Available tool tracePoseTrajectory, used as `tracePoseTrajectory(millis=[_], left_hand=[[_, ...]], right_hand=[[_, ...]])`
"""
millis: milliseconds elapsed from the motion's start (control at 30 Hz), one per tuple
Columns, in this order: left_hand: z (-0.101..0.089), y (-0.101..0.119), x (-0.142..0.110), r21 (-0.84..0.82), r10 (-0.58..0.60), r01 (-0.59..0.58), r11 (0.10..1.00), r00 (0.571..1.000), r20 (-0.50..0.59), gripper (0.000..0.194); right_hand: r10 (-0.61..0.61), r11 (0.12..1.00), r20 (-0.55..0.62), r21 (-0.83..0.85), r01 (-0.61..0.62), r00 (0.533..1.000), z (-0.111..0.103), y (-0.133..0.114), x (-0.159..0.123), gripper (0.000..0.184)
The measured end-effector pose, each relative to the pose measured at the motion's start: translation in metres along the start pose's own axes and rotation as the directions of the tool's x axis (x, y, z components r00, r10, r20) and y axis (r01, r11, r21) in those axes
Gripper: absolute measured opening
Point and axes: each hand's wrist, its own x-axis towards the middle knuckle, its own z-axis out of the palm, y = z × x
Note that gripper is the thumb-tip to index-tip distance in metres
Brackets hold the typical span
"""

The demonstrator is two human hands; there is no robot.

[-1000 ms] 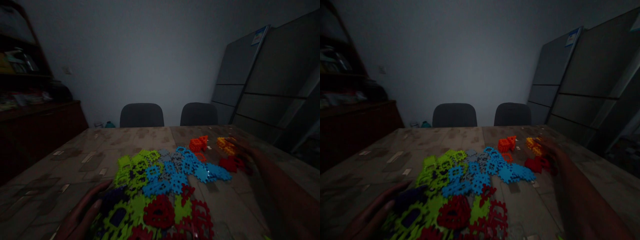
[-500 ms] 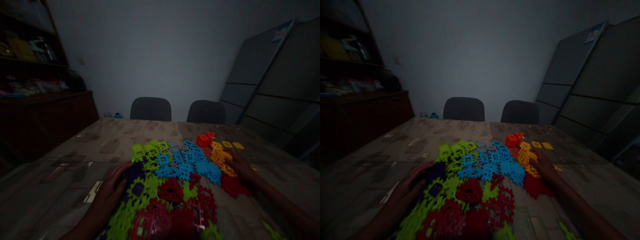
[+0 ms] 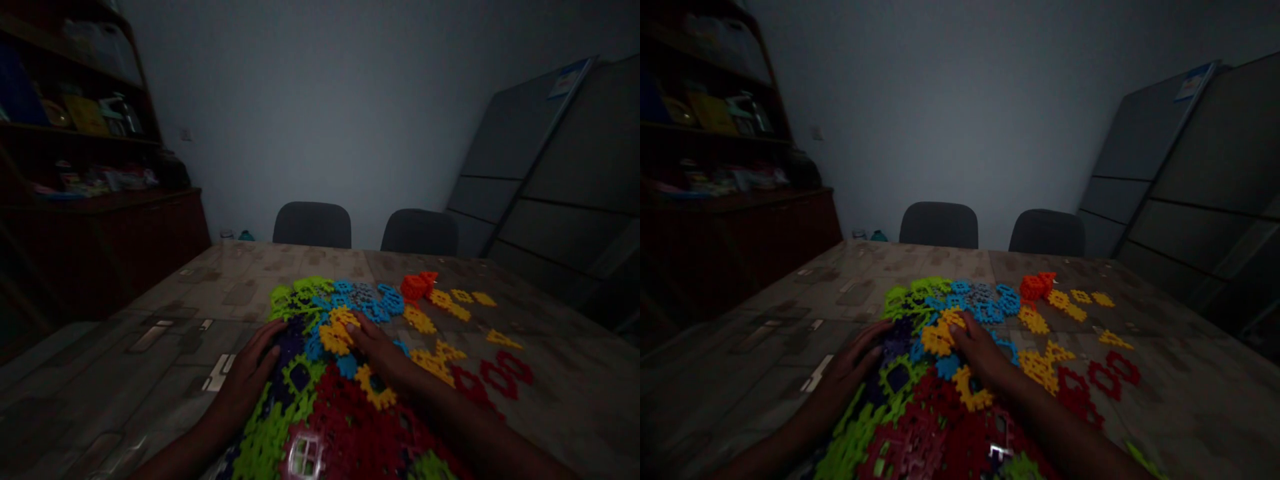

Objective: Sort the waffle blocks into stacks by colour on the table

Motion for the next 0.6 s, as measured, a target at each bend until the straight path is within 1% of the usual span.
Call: tracePoseTrajectory(millis=[67, 100, 133, 200, 233, 267, 300, 333, 367, 400, 433, 467, 533, 600], left_hand=[[-0.001, 0.003, 0.000, -0.042, -0.049, 0.048, 0.998, 0.998, -0.030, 0.048], [-0.001, 0.004, 0.000, -0.066, -0.067, 0.064, 0.996, 0.997, -0.047, 0.048], [-0.001, 0.005, 0.000, -0.088, -0.080, 0.074, 0.993, 0.995, -0.064, 0.048], [-0.001, 0.005, 0.000, -0.126, -0.097, 0.085, 0.988, 0.991, -0.097, 0.048], [-0.001, 0.005, 0.000, -0.142, -0.104, 0.087, 0.986, 0.988, -0.114, 0.047], [-0.001, 0.005, 0.000, -0.156, -0.110, 0.089, 0.984, 0.985, -0.131, 0.047], [-0.001, 0.004, 0.000, -0.170, -0.117, 0.092, 0.981, 0.982, -0.147, 0.046], [-0.001, 0.004, 0.000, -0.181, -0.122, 0.092, 0.979, 0.979, -0.162, 0.046], [-0.002, 0.004, -0.001, -0.187, -0.121, 0.089, 0.978, 0.978, -0.171, 0.046], [-0.002, 0.005, -0.001, -0.187, -0.116, 0.083, 0.979, 0.978, -0.175, 0.046], [-0.002, 0.006, -0.001, -0.181, -0.107, 0.075, 0.981, 0.978, -0.177, 0.046], [-0.002, 0.008, -0.001, -0.171, -0.097, 0.067, 0.983, 0.980, -0.174, 0.046], [-0.003, 0.010, -0.001, -0.147, -0.085, 0.060, 0.987, 0.982, -0.167, 0.047], [-0.003, 0.008, -0.001, -0.126, -0.096, 0.076, 0.989, 0.982, -0.163, 0.048]], right_hand=[[-0.089, 0.996, 0.099, -0.008, 0.090, 0.991, 0.016, -0.017, -0.008, 0.052], [-0.153, 0.986, 0.166, -0.040, 0.162, 0.974, 0.021, -0.025, -0.013, 0.050], [-0.227, 0.966, 0.232, -0.071, 0.249, 0.946, 0.024, -0.032, -0.020, 0.049], [-0.330, 0.910, 0.352, -0.129, 0.395, 0.876, 0.022, -0.041, -0.029, 0.046], [-0.354, 0.887, 0.382, -0.153, 0.436, 0.854, 0.017, -0.041, -0.030, 0.043], [-0.365, 0.870, 0.389, -0.181, 0.458, 0.846, 0.008, -0.039, -0.029, 0.039], [-0.364, 0.859, 0.355, -0.228, 0.458, 0.861, -0.003, -0.035, -0.023, 0.035], [-0.369, 0.845, 0.294, -0.287, 0.450, 0.881, -0.017, -0.030, -0.015, 0.032], [-0.380, 0.828, 0.200, -0.362, 0.429, 0.903, -0.033, -0.024, -0.005, 0.031], [-0.369, 0.814, 0.041, -0.468, 0.344, 0.929, -0.051, -0.018, 0.007, 0.027], [-0.342, 0.800, -0.143, -0.563, 0.208, 0.929, -0.069, -0.013, 0.018, 0.023], [-0.331, 0.796, -0.239, -0.590, 0.134, 0.913, -0.087, -0.009, 0.029, 0.022], [-0.327, 0.791, -0.363, -0.610, 0.043, 0.873, -0.118, -0.004, 0.042, 0.028], [-0.326, 0.785, -0.463, -0.618, -0.037, 0.824, -0.139, -0.002, 0.046, 0.033]])
